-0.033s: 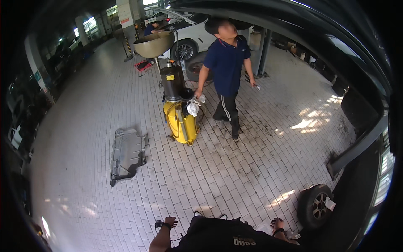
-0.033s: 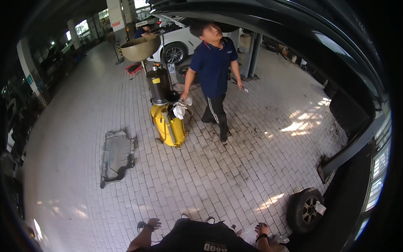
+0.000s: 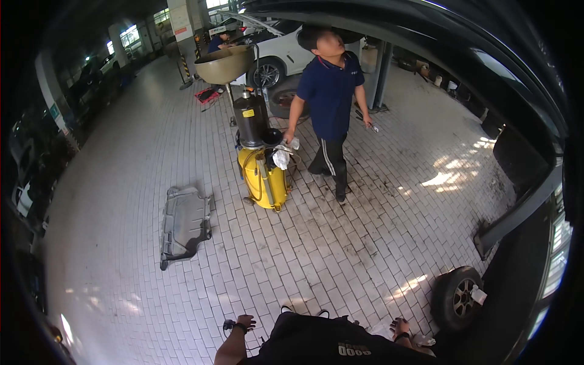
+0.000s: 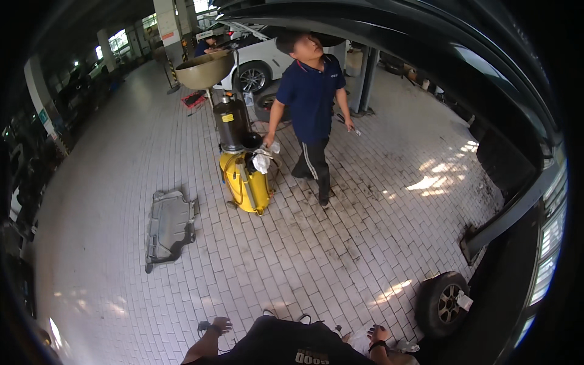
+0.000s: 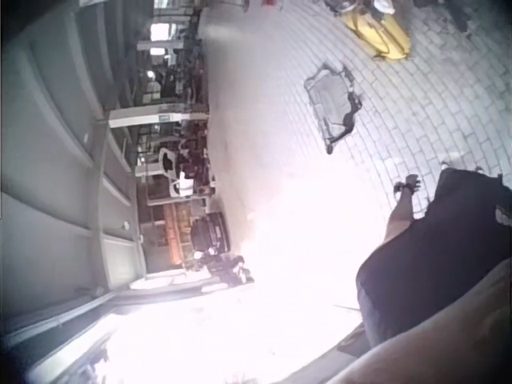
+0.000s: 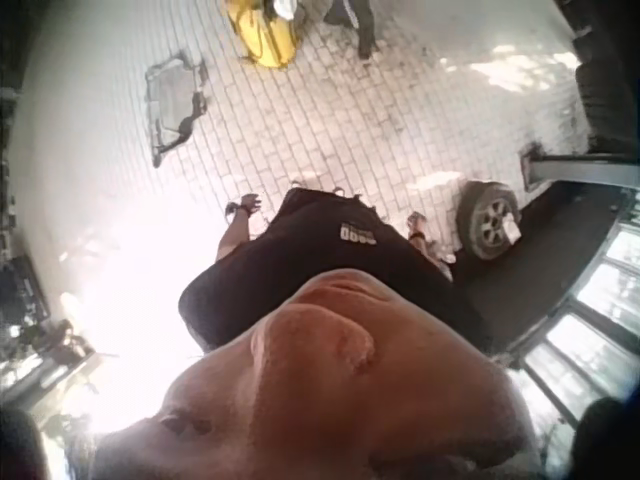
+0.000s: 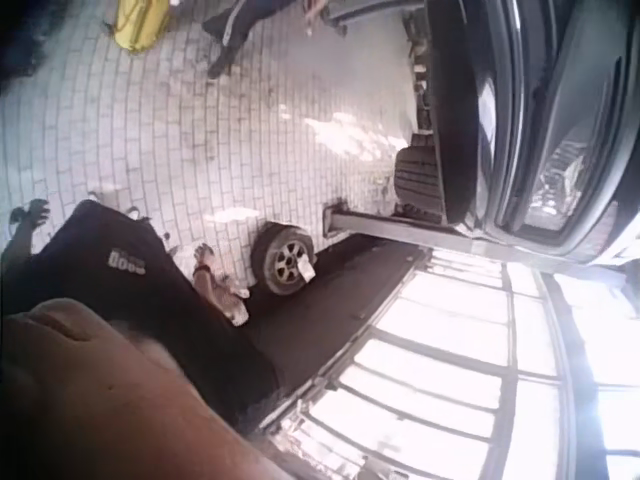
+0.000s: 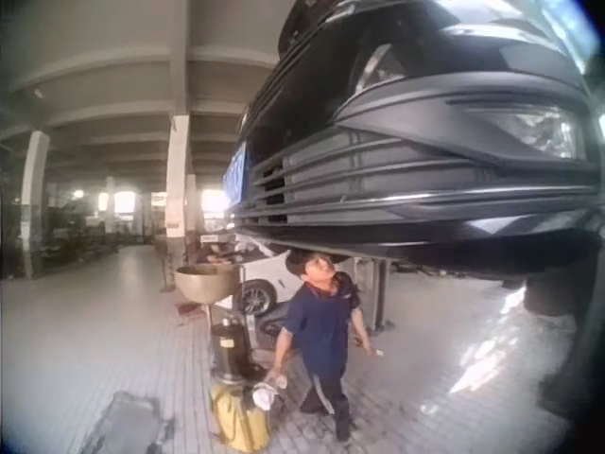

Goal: Inspecting vehicle tires and assisting with an oil change procedure in a service bay.

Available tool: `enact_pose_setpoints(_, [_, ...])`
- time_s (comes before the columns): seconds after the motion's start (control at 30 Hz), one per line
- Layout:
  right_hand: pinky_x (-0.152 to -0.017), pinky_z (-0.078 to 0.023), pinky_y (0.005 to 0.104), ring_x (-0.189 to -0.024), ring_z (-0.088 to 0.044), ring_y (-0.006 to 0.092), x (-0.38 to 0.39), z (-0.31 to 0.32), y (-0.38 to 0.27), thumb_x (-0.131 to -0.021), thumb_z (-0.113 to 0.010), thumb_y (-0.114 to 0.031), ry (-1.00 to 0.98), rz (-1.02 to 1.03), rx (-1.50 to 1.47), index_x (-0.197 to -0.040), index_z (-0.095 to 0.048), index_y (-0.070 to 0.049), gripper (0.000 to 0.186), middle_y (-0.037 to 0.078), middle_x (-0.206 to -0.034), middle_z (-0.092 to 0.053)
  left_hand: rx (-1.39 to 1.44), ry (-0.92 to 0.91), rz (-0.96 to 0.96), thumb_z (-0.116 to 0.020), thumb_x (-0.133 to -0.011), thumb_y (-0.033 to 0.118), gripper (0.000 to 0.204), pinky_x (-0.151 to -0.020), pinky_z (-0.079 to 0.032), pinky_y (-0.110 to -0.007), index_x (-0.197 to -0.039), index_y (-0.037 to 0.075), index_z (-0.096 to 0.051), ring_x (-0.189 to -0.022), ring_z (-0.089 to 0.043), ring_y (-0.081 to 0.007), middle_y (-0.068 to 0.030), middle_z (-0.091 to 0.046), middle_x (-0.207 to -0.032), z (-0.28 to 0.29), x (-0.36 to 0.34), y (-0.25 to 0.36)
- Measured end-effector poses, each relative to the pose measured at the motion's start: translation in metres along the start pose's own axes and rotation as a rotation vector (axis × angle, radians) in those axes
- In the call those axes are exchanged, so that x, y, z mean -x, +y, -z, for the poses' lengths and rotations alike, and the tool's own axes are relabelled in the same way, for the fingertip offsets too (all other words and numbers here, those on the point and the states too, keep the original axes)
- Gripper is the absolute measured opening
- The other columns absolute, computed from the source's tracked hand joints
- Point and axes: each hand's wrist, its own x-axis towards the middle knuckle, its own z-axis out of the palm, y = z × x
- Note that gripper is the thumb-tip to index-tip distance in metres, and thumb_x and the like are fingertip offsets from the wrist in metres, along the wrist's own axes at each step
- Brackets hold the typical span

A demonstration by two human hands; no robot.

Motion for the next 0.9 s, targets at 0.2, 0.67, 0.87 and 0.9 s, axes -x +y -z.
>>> enact_pose_setpoints(0.2, [-0.054, -0.045, 0.0423, -0.064, -0.058, 0.0270, -0.009, 0.057, 0.085, -0.079, -0.043, -0.020, -0.010, -0.234, -0.111, -0.091, -0.051, -0.005, 0.021, 0.011, -0.074, -0.058, -0.035, 0.077, 0.064, -0.029, -0.087, 0.025, 0.036, -0.074, -0.042, -0.040, -0.116, 0.011, -0.045, -0.093, -0.055, -0.0278, -0.0116, -0.053, -0.110, -0.009, 0.018, 0.037])
enact_pose_setpoints(0.67, [-0.057, -0.046, 0.0395, -0.068, -0.058, 0.0248, -0.026, -0.001, -0.016, -0.079, -0.045, -0.018, 0.020, -0.047, 0.025, -0.093, -0.054, -0.004, 0.021, 0.011, -0.078, -0.056, -0.797, 0.153, -0.207, -0.048, -0.081, 0.026, 0.023, -0.060, -0.045, -0.038, -0.096, 0.011, -0.057, -0.070, -0.059, -0.0231, -0.0100, -0.062, -0.086, -0.018, -0.040, 0.009])
enact_pose_setpoints(0.87, [-0.056, -0.049, 0.0338, -0.066, -0.060, 0.0243, -0.028, -0.032, -0.065, -0.079, -0.050, -0.016, -0.033, 0.098, 0.219, -0.095, -0.055, -0.001, 0.023, 0.013, -0.079, -0.059, -1.083, 0.269, 0.134, -0.041, -0.082, 0.042, 0.030, -0.078, -0.039, -0.041, -0.088, 0.016, -0.056, -0.095, -0.056, -0.0228, -0.0110, -0.059, -0.090, -0.035, -0.011, -0.003])
enact_pose_setpoints(0.9, [-0.054, -0.049, 0.0328, -0.064, -0.060, 0.0240, -0.019, -0.039, -0.080, -0.078, -0.051, -0.015, -0.038, 0.140, 0.280, -0.095, -0.055, 0.000, 0.023, 0.013, -0.077, -0.060, -1.072, 0.246, 0.131, -0.041, -0.082, 0.042, 0.030, -0.078, -0.039, -0.041, -0.088, 0.016, -0.056, -0.095, -0.056, -0.0228, -0.0110, -0.059, -0.090, -0.040, -0.016, -0.006])
